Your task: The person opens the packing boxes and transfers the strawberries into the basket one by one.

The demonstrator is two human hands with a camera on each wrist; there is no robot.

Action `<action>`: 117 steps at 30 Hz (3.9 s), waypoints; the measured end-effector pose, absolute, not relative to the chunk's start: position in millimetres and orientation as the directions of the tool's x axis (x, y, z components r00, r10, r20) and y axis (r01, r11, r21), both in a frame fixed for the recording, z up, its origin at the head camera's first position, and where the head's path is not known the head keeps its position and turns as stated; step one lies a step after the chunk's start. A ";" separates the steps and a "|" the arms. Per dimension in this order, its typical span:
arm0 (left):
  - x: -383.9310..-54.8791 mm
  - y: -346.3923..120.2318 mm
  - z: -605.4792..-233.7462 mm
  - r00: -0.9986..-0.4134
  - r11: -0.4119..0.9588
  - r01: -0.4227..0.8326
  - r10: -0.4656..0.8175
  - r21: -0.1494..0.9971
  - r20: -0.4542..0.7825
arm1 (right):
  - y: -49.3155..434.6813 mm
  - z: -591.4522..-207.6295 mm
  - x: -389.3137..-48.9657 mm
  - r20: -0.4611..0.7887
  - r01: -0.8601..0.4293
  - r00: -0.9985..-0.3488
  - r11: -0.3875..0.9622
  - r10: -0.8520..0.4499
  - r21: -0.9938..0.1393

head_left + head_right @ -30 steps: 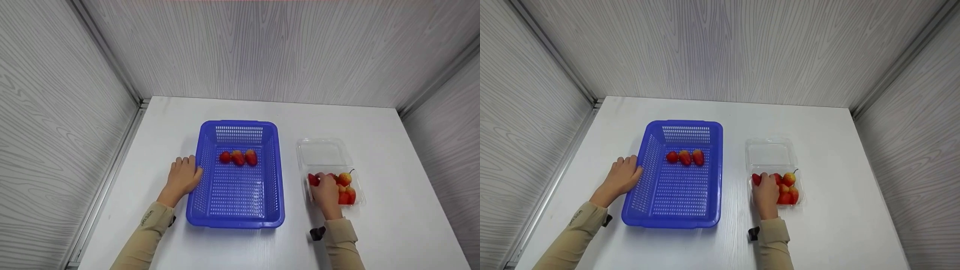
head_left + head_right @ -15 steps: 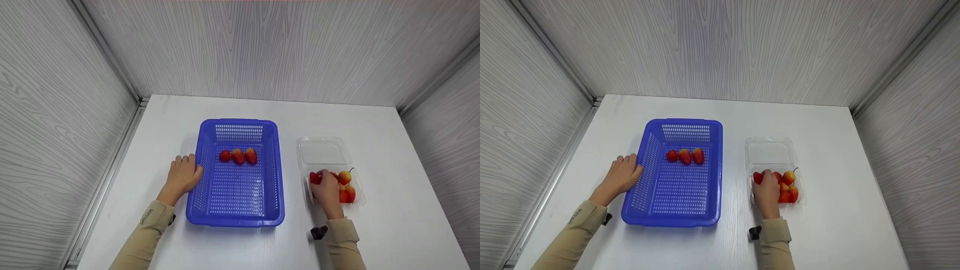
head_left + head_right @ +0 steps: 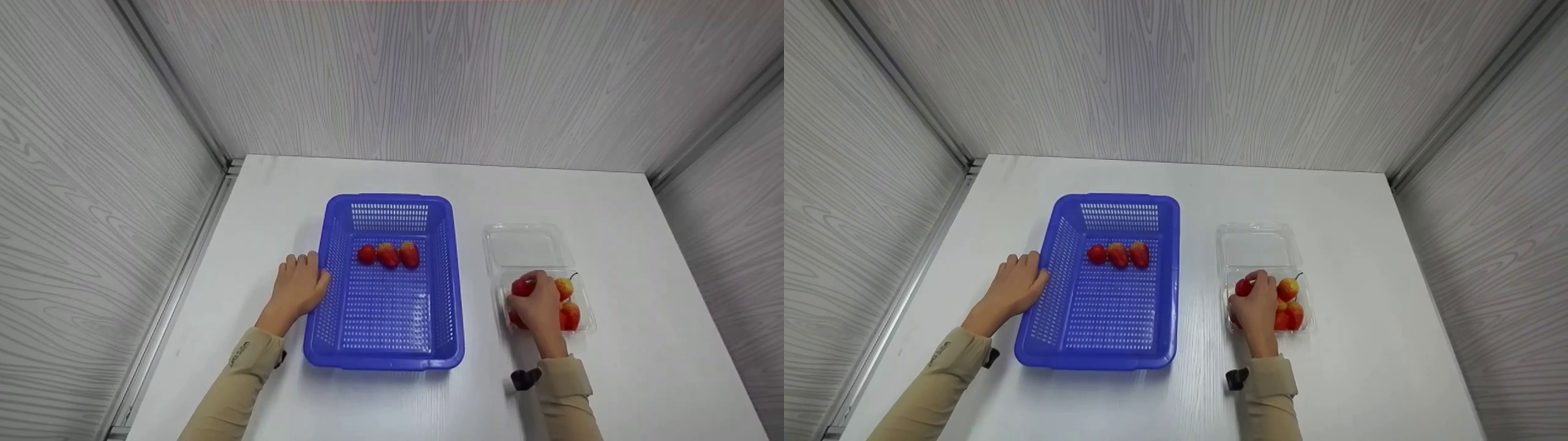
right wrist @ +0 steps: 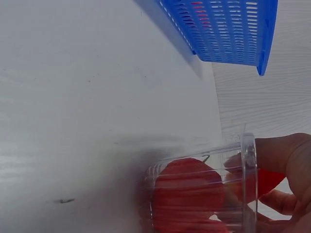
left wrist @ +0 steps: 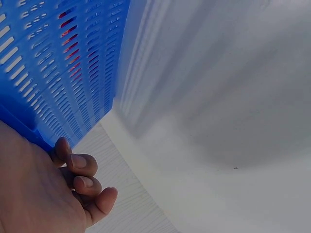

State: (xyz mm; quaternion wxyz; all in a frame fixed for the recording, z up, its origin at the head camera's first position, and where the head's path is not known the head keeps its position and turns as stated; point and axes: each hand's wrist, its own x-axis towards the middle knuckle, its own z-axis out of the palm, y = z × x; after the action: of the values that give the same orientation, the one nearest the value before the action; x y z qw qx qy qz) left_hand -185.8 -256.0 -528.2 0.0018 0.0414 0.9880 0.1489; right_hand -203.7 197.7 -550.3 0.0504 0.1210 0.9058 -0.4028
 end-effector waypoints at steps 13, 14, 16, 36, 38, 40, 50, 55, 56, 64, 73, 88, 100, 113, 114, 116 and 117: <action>-184.8 -256.5 -529.4 -0.997 0.950 0.078 0.078 0.302 0.012 | 202.5 -546.1 -201.8 -0.191 0.261 -0.965 0.620 0.179 -0.740; -185.0 -256.4 -529.4 -0.997 0.950 0.079 0.078 0.302 0.015 | 202.5 -545.3 -202.1 -0.191 0.264 -0.964 0.618 0.183 -0.741; -185.3 -256.1 -529.5 -0.997 0.949 0.079 0.078 0.304 0.018 | 202.4 -544.9 -202.2 -0.167 0.252 -0.967 0.620 0.193 -0.743; -185.5 -257.1 -527.8 -0.997 0.949 0.077 0.080 0.306 0.005 | 173.5 -506.7 -197.4 -0.011 0.131 -0.975 0.531 0.224 -0.837; -185.9 -257.2 -528.1 -0.996 0.949 0.084 0.080 0.303 0.024 | 167.0 -501.2 -198.4 0.002 0.117 -0.975 0.515 0.224 -0.849; -185.9 -257.2 -528.4 -0.996 0.948 0.087 0.080 0.306 0.035 | 160.4 -495.4 -199.7 0.004 0.111 -0.974 0.489 0.228 -0.865; -187.0 -256.9 -527.2 -0.996 0.946 0.085 0.081 0.314 0.028 | 129.5 -476.2 -210.4 0.080 -0.007 -0.980 0.373 0.180 -0.928; -186.9 -257.2 -525.4 -0.997 0.948 0.076 0.078 0.309 0.005 | 111.6 -471.4 -217.3 0.156 -0.103 -0.981 0.366 0.119 -0.925; -186.5 -257.3 -525.3 -0.997 0.948 0.074 0.078 0.309 0.000 | 108.0 -470.3 -218.4 0.157 -0.107 -0.982 0.369 0.108 -0.923; -184.9 -257.1 -526.6 -0.997 0.946 0.077 0.083 0.314 -0.005 | 82.9 -461.4 -224.5 0.089 -0.086 -0.996 0.371 -0.010 -0.925; -184.8 -259.2 -527.7 -0.997 0.946 0.069 0.076 0.316 -0.012 | 46.3 -458.6 -235.9 0.050 -0.096 -0.991 0.392 -0.126 -0.915; -184.3 -257.9 -527.5 -0.997 0.944 0.063 0.076 0.323 -0.027 | -23.9 -498.1 -247.3 -0.126 0.022 -0.978 0.520 -0.165 -0.854; -184.4 -258.3 -527.5 -0.997 0.951 0.062 0.074 0.303 -0.030 | -47.3 -536.3 -249.9 -0.127 -0.121 -0.949 0.706 -0.289 -0.698; -183.3 -256.5 -528.4 -0.997 0.947 0.062 0.076 0.315 -0.033 | -56.6 -561.9 -247.1 -0.170 -0.095 -0.935 0.683 -0.311 -0.724; -183.5 -256.5 -528.3 -0.997 0.947 0.061 0.075 0.315 -0.033 | -57.0 -562.5 -247.0 -0.167 -0.099 -0.935 0.682 -0.313 -0.725; -184.0 -256.4 -528.4 -0.997 0.946 0.059 0.074 0.320 -0.033 | -57.3 -562.9 -246.6 -0.173 -0.095 -0.934 0.683 -0.313 -0.724; -184.2 -256.4 -528.5 -0.997 0.945 0.059 0.074 0.321 -0.033 | -57.4 -563.1 -246.6 -0.177 -0.092 -0.933 0.686 -0.312 -0.722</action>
State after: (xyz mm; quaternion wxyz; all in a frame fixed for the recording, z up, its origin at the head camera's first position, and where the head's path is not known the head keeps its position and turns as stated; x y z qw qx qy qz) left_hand -184.2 -256.4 -528.5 0.0221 0.0336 0.9859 0.1623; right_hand -246.6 -57.4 -563.1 0.1446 -0.1115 0.9066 -0.3805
